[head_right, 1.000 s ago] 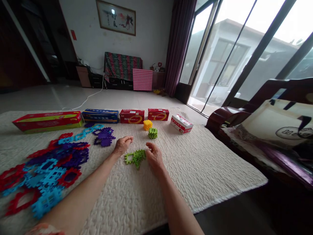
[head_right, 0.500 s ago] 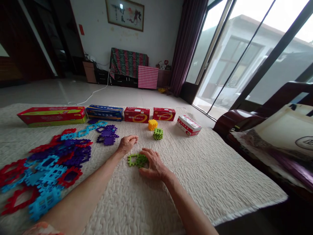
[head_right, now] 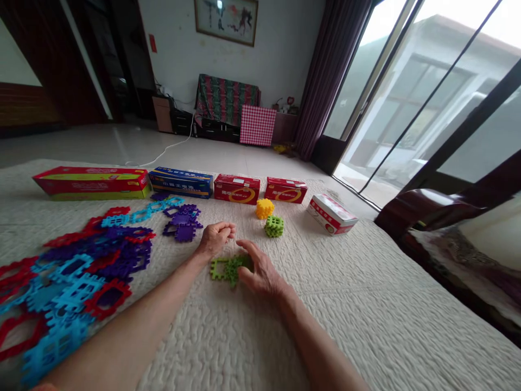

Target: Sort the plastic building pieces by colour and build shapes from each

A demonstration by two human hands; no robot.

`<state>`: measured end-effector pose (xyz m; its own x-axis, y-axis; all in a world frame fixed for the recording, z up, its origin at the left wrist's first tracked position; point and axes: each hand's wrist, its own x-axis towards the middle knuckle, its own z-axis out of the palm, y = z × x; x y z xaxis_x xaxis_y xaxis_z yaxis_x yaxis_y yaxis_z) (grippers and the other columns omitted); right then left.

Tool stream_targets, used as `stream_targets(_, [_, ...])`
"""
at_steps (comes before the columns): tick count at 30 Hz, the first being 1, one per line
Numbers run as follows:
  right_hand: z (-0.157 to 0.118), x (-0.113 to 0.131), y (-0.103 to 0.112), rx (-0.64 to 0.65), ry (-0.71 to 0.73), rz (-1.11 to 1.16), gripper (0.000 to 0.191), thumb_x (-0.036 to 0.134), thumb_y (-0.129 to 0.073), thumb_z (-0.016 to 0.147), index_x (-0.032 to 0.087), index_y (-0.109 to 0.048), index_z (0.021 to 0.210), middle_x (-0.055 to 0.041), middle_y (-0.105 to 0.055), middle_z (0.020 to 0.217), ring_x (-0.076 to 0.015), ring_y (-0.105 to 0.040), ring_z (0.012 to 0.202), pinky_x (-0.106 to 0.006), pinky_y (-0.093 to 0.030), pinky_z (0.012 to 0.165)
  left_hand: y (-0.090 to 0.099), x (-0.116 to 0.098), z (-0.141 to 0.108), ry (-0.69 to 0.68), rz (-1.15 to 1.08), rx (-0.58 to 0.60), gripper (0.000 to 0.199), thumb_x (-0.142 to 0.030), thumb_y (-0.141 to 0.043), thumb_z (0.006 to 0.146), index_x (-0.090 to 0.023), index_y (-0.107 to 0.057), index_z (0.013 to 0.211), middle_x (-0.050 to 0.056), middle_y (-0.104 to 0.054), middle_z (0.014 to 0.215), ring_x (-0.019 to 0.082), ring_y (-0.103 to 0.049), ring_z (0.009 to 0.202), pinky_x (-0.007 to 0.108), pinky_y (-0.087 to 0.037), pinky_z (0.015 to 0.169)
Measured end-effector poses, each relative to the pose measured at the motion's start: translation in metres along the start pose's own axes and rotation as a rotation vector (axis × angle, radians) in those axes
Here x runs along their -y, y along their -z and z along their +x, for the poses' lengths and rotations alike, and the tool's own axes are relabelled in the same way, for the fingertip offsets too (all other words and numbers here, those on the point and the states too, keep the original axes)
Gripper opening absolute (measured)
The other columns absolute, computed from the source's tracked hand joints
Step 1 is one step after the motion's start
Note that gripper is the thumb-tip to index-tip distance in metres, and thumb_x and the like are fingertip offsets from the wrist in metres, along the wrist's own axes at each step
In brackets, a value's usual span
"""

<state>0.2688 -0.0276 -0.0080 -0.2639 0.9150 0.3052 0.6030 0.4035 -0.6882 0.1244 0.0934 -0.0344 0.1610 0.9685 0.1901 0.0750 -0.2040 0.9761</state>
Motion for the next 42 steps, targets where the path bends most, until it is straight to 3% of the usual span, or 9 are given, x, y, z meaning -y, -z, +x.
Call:
stream_targets(3, [-0.008, -0.004, 0.014, 0.064, 0.016, -0.032, 0.064, 0.01, -0.053, 0.064, 0.02, -0.047, 0.126, -0.0079, -0.057, 0.12, -0.0236, -0.054, 0.109, -0.039, -0.043, 0.096, -0.001, 0.002, 0.001, 0.005, -0.009, -0.002, 0.027, -0.018, -0.049, 0.07, -0.012, -0.07, 0.085, 0.004, -0.068, 0.071, 0.011, -0.063, 0.059, 0.018, -0.048, 0.053])
stream_targets(7, [-0.012, -0.004, 0.012, 0.061, 0.094, -0.126, 0.06, 0.011, -0.057, 0.066, 0.02, -0.049, 0.124, -0.0102, -0.056, 0.119, -0.0246, -0.052, 0.11, -0.042, -0.041, 0.098, -0.002, 0.002, 0.002, 0.013, -0.002, 0.002, 0.028, -0.019, -0.049, 0.069, -0.012, -0.07, 0.086, 0.004, -0.069, 0.072, 0.011, -0.064, 0.059, 0.018, -0.048, 0.052])
stream_targets(12, [-0.012, -0.006, 0.004, -0.044, 0.132, -0.104, 0.052, 0.012, -0.055, 0.073, 0.019, -0.049, 0.124, -0.0115, -0.054, 0.122, -0.0217, -0.056, 0.108, -0.036, -0.046, 0.093, -0.001, 0.0, 0.0, 0.022, 0.015, 0.004, 0.029, -0.019, -0.048, 0.07, -0.012, -0.07, 0.087, 0.005, -0.07, 0.073, 0.012, -0.064, 0.059, 0.019, -0.048, 0.052])
stream_targets(16, [-0.01, -0.009, 0.003, -0.133, 0.094, -0.07, 0.028, 0.02, -0.052, 0.083, 0.019, -0.057, 0.111, -0.0105, -0.058, 0.121, -0.02, -0.059, 0.103, -0.032, -0.047, 0.089, -0.002, 0.0, 0.001, 0.012, 0.03, 0.002, 0.029, -0.019, -0.048, 0.07, -0.012, -0.07, 0.086, 0.005, -0.07, 0.073, 0.012, -0.065, 0.059, 0.019, -0.049, 0.053])
stream_targets(21, [-0.005, -0.017, 0.003, -0.281, -0.053, -0.098, 0.023, 0.031, -0.043, 0.091, 0.018, -0.062, 0.096, -0.0036, -0.064, 0.082, -0.0145, -0.058, 0.069, -0.026, -0.047, 0.066, -0.002, 0.003, 0.003, 0.013, 0.021, 0.003, 0.027, -0.019, -0.049, 0.069, -0.012, -0.07, 0.085, 0.004, -0.069, 0.071, 0.012, -0.064, 0.058, 0.019, -0.049, 0.053])
stream_targets(27, [-0.001, -0.025, -0.001, -0.356, -0.161, -0.123, 0.033, 0.031, -0.044, 0.089, 0.014, -0.057, 0.114, 0.0047, -0.047, 0.057, -0.0109, -0.043, 0.049, -0.023, -0.038, 0.051, -0.002, 0.001, 0.001, -0.003, 0.017, 0.011, 0.027, -0.018, -0.048, 0.07, -0.012, -0.07, 0.085, 0.004, -0.068, 0.071, 0.011, -0.064, 0.059, 0.019, -0.049, 0.052])
stream_targets(31, [0.0, -0.026, -0.001, -0.385, -0.117, -0.2, 0.034, 0.024, -0.05, 0.082, 0.016, -0.056, 0.114, -0.006, -0.062, 0.09, -0.0163, -0.058, 0.075, -0.028, -0.047, 0.069, -0.002, -0.002, 0.0, 0.01, 0.018, 0.012, 0.028, -0.018, -0.048, 0.07, -0.011, -0.07, 0.086, 0.005, -0.069, 0.072, 0.012, -0.064, 0.059, 0.019, -0.048, 0.052])
stream_targets(35, [-0.003, -0.023, 0.003, -0.276, -0.024, -0.207, 0.047, 0.016, -0.053, 0.074, 0.02, -0.052, 0.121, -0.0109, -0.052, 0.127, -0.0234, -0.054, 0.111, -0.036, -0.046, 0.09, -0.002, -0.005, -0.001, 0.02, 0.019, 0.009, 0.029, -0.018, -0.048, 0.069, -0.011, -0.071, 0.087, 0.005, -0.069, 0.073, 0.012, -0.064, 0.06, 0.019, -0.048, 0.051])
stream_targets(42, [-0.005, -0.013, 0.006, -0.088, 0.041, -0.296, 0.04, 0.021, -0.06, 0.076, 0.019, -0.056, 0.115, -0.0105, -0.056, 0.12, -0.0252, -0.051, 0.11, -0.042, -0.041, 0.097, -0.001, -0.005, -0.002, 0.014, 0.036, 0.009, 0.028, -0.021, -0.05, 0.07, -0.012, -0.071, 0.087, 0.005, -0.07, 0.073, 0.013, -0.065, 0.061, 0.02, -0.049, 0.054])
